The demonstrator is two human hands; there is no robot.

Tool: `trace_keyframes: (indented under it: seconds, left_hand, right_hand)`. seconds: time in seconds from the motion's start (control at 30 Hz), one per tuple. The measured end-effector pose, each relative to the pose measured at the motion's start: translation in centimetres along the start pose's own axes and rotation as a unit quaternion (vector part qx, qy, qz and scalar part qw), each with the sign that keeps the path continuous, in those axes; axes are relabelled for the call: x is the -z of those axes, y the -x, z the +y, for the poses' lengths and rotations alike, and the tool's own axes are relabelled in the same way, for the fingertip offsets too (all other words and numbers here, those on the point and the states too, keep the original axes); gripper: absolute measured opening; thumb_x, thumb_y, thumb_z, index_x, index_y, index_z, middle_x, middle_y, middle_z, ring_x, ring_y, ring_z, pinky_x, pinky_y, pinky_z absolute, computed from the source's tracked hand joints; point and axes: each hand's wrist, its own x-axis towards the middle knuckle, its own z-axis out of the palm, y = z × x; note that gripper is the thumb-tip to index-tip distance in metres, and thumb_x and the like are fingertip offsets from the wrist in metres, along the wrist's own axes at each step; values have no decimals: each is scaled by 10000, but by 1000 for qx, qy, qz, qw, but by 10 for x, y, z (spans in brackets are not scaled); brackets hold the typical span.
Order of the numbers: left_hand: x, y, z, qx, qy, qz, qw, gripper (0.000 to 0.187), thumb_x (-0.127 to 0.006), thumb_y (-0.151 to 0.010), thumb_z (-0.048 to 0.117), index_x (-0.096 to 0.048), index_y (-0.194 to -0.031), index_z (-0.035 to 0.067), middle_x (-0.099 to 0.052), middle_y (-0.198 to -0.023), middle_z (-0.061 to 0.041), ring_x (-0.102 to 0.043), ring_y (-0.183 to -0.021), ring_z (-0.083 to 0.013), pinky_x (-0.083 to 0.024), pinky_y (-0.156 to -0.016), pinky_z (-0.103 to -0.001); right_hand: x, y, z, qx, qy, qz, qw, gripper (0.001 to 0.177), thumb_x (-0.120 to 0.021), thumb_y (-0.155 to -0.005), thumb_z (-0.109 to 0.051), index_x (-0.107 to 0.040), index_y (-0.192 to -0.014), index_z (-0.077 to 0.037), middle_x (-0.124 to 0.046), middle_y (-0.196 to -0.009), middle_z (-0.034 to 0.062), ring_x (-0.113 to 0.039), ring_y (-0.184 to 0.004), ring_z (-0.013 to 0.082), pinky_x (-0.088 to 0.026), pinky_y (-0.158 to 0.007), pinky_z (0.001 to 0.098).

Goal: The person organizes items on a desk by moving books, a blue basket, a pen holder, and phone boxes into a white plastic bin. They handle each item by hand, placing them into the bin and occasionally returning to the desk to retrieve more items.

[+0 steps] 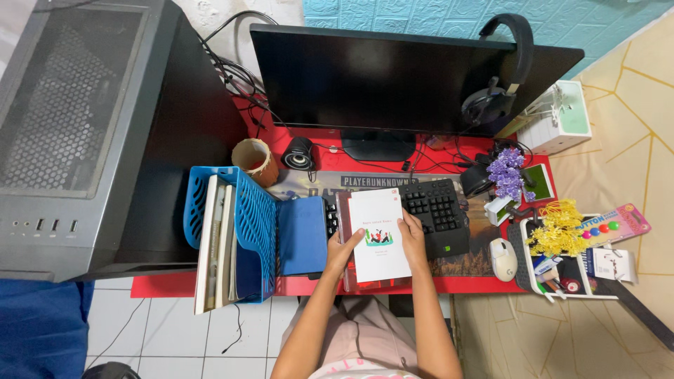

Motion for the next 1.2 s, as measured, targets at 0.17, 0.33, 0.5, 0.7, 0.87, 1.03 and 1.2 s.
trace_keyframes:
  seconds: [0.17,0.33,0.5,0.7,0.87,1.03,1.2]
  left_hand:
    - [1,0,-3,-18,15,8,1000,495,-778,-864,262,-627,-1239,-25,-727,-1111,-149,-694,-947,-183,-563,-831,-330]
    - [3,0,-7,-41,10,-16,999,488,-738,-906,278,-615,-1277,-15,-724,-1137,-143,-693,-974,-162,-559,-849,-308]
    - [3,3,4,-49,-64,-17,997,545,-729,-902,320,-559,-1279,-34,-717,-1153,-172,-702,-993,-207,-565,-843,-334]
    - [16,-8,4,-115,-333,67,934,640,-662,-930,439,-562,-1257,-102,-719,-1038,-288,-722,-982,-372,-549,-865,-410]
    - [44,-22,-18,-213,-410,122,878,384,-619,-984,317,-721,-1005,-53,-732,-946,-255,-699,-875,-412,-536,-807,-452]
    - [65,-20,-13,-231,-376,180,879,211,-643,-955,172,-712,-987,-25,-718,-929,-212,-707,-781,-342,-557,-726,-411]
    - [76,-16,-8,-254,-386,180,868,128,-711,-866,35,-709,-984,-12,-675,-917,-169,-702,-761,-290,-561,-722,-389]
  right_hand:
    - [-11,7,-14,-16,-14,-9,1000,442,-544,-1033,-194,-567,-1446,-39,-543,-1428,116,-516,-1316,196,-394,-1097,306]
    - [-17,14,-49,-138,64,-9,988,619,-618,-961,-406,-477,-1471,-85,-633,-1337,158,-615,-1205,215,-468,-988,323]
    - [-24,11,-44,-168,111,18,979,642,-689,-883,-547,-718,-1190,17,-775,-1104,191,-740,-1015,245,-544,-885,349]
    - [-34,0,-34,-168,132,32,976,664,-711,-851,-559,-712,-1169,24,-773,-1047,204,-753,-968,268,-555,-863,364]
    - [-35,-13,-28,-166,181,26,969,732,-730,-820,-600,-692,-1203,22,-766,-1046,220,-748,-994,307,-547,-903,388]
    - [-35,-21,-21,-171,217,18,961,738,-738,-808,-609,-691,-1221,0,-757,-1074,228,-731,-1032,339,-535,-918,413]
    - [-38,-18,-13,-142,206,29,968,711,-729,-815,-606,-700,-1213,-17,-756,-1073,229,-730,-1026,342,-536,-916,414]
